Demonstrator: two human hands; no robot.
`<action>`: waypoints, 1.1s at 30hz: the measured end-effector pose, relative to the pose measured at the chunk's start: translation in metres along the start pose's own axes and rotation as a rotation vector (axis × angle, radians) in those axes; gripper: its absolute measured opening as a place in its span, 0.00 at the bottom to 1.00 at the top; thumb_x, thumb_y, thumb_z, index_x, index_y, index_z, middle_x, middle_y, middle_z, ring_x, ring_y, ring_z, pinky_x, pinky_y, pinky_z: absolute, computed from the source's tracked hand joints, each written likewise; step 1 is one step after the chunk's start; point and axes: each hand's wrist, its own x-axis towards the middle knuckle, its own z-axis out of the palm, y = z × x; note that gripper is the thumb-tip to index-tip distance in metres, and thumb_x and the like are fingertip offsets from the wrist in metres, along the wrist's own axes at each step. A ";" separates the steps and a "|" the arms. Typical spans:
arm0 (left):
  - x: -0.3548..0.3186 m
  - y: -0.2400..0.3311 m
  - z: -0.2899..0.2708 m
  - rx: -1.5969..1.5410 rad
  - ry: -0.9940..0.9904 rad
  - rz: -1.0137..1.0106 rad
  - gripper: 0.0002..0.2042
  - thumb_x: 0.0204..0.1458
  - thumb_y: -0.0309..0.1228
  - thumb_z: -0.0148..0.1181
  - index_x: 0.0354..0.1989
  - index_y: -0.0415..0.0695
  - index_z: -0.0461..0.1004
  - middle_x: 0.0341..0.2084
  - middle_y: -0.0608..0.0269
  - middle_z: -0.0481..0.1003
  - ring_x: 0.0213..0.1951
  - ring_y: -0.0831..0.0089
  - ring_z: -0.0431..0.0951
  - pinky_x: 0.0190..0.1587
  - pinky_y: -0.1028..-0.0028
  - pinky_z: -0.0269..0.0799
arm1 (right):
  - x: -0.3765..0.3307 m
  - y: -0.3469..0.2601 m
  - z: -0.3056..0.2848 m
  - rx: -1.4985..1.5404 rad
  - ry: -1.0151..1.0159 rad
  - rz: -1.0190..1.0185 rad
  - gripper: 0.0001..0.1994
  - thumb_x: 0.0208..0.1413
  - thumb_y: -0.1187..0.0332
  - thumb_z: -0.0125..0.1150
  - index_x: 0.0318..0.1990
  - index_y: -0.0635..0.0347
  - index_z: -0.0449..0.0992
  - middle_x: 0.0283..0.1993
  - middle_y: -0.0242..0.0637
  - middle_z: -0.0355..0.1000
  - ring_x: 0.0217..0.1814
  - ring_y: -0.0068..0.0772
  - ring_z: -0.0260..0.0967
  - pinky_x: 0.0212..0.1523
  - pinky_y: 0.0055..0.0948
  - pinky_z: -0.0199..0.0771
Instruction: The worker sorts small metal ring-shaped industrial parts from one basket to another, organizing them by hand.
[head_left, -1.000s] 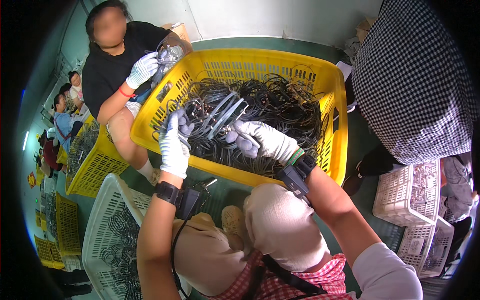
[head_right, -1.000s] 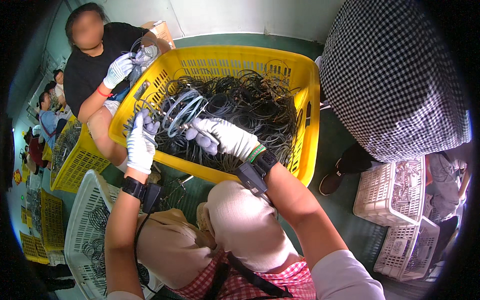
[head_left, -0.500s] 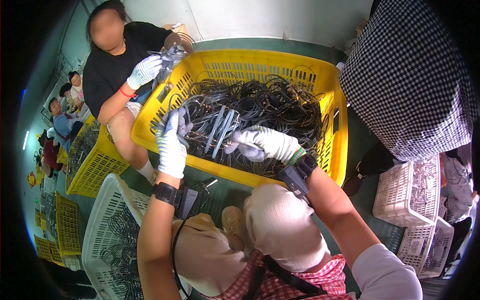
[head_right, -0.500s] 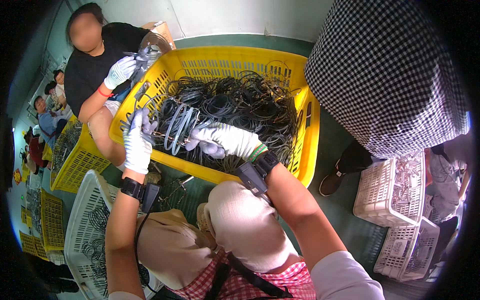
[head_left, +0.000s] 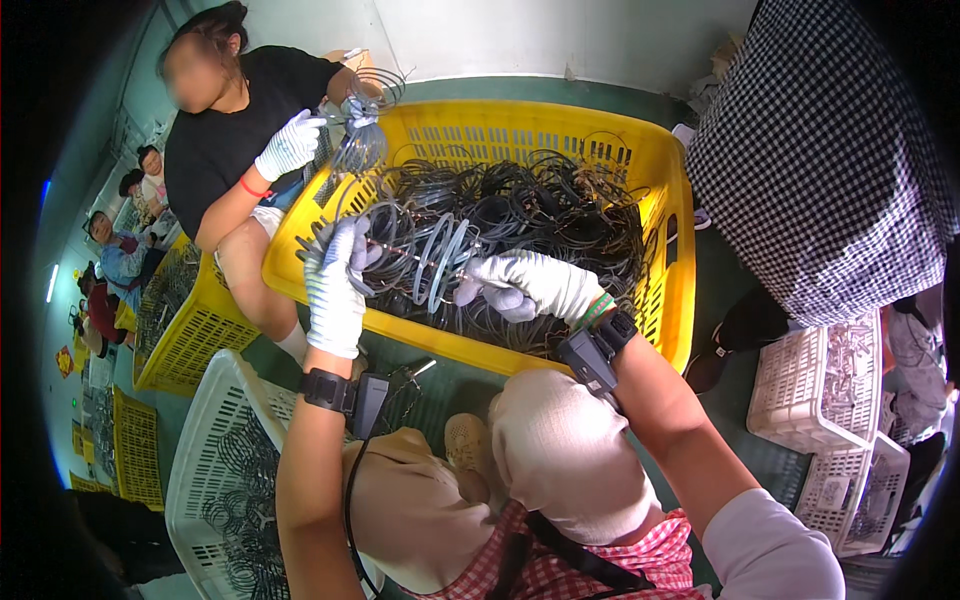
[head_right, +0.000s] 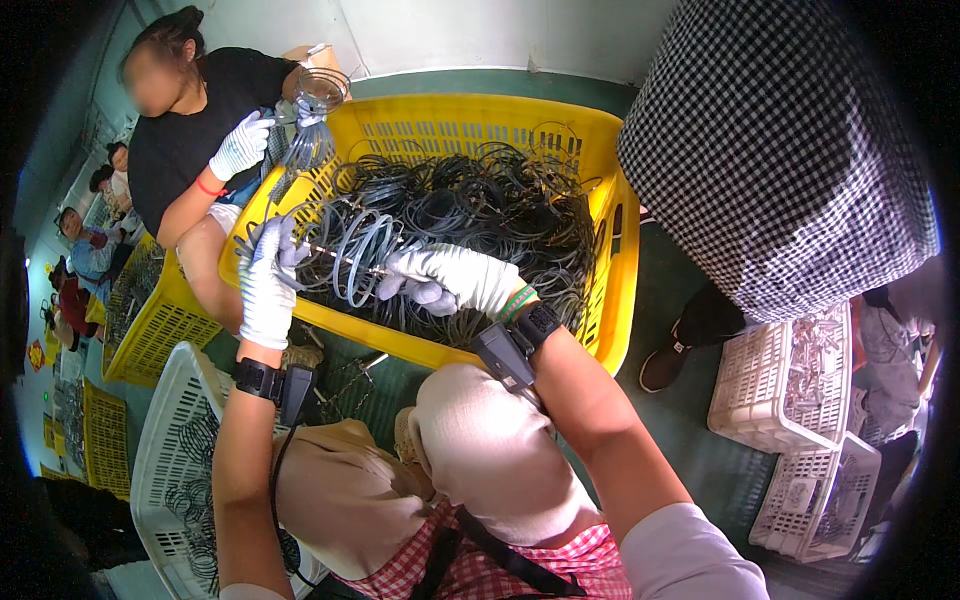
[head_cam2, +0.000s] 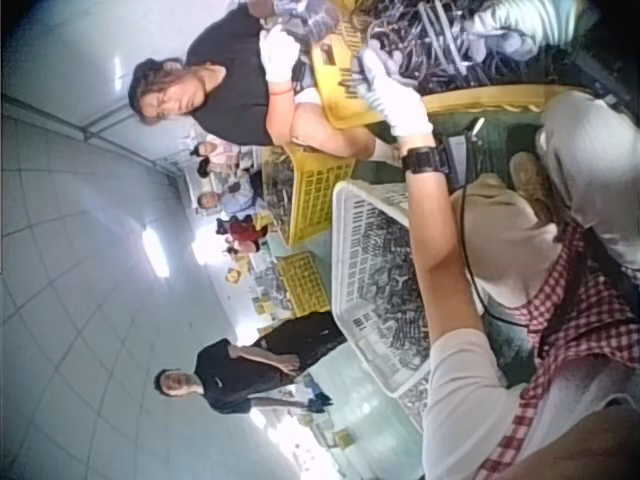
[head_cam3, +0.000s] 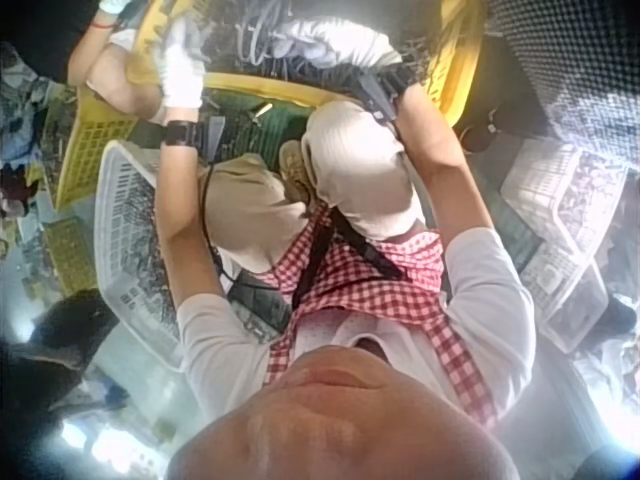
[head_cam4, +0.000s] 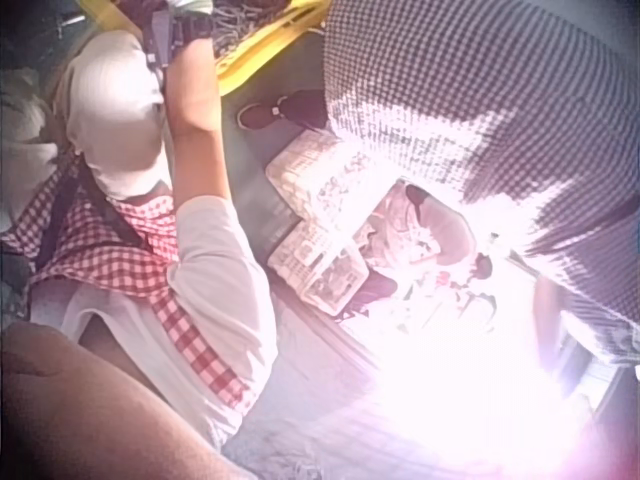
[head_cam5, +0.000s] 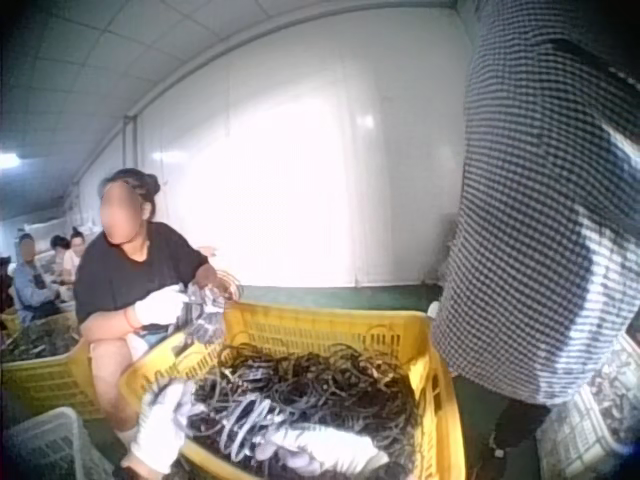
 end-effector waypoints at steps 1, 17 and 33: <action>-0.003 0.001 0.004 0.032 0.009 0.007 0.09 0.55 0.32 0.56 0.42 0.45 0.72 0.37 0.67 0.75 0.33 0.83 0.73 0.41 0.73 0.73 | 0.000 0.000 0.000 0.036 -0.006 -0.005 0.22 0.61 0.52 0.46 0.42 0.65 0.73 0.13 0.20 0.51 0.11 0.12 0.46 0.11 0.15 0.44; 0.005 -0.007 -0.012 -0.443 -0.057 -0.200 0.09 0.55 0.26 0.54 0.44 0.44 0.72 0.30 0.67 0.75 0.33 0.76 0.75 0.46 0.74 0.72 | 0.005 0.005 -0.002 -0.095 0.307 -0.199 0.15 0.57 0.59 0.56 0.42 0.61 0.75 0.19 0.23 0.63 0.16 0.13 0.56 0.16 0.14 0.56; 0.004 -0.004 -0.011 0.096 -0.051 0.032 0.10 0.56 0.25 0.53 0.45 0.39 0.72 0.30 0.68 0.72 0.28 0.84 0.71 0.31 0.86 0.67 | 0.004 0.000 0.002 -0.128 0.337 -0.218 0.21 0.61 0.50 0.46 0.37 0.60 0.74 0.16 0.22 0.58 0.13 0.13 0.49 0.15 0.15 0.49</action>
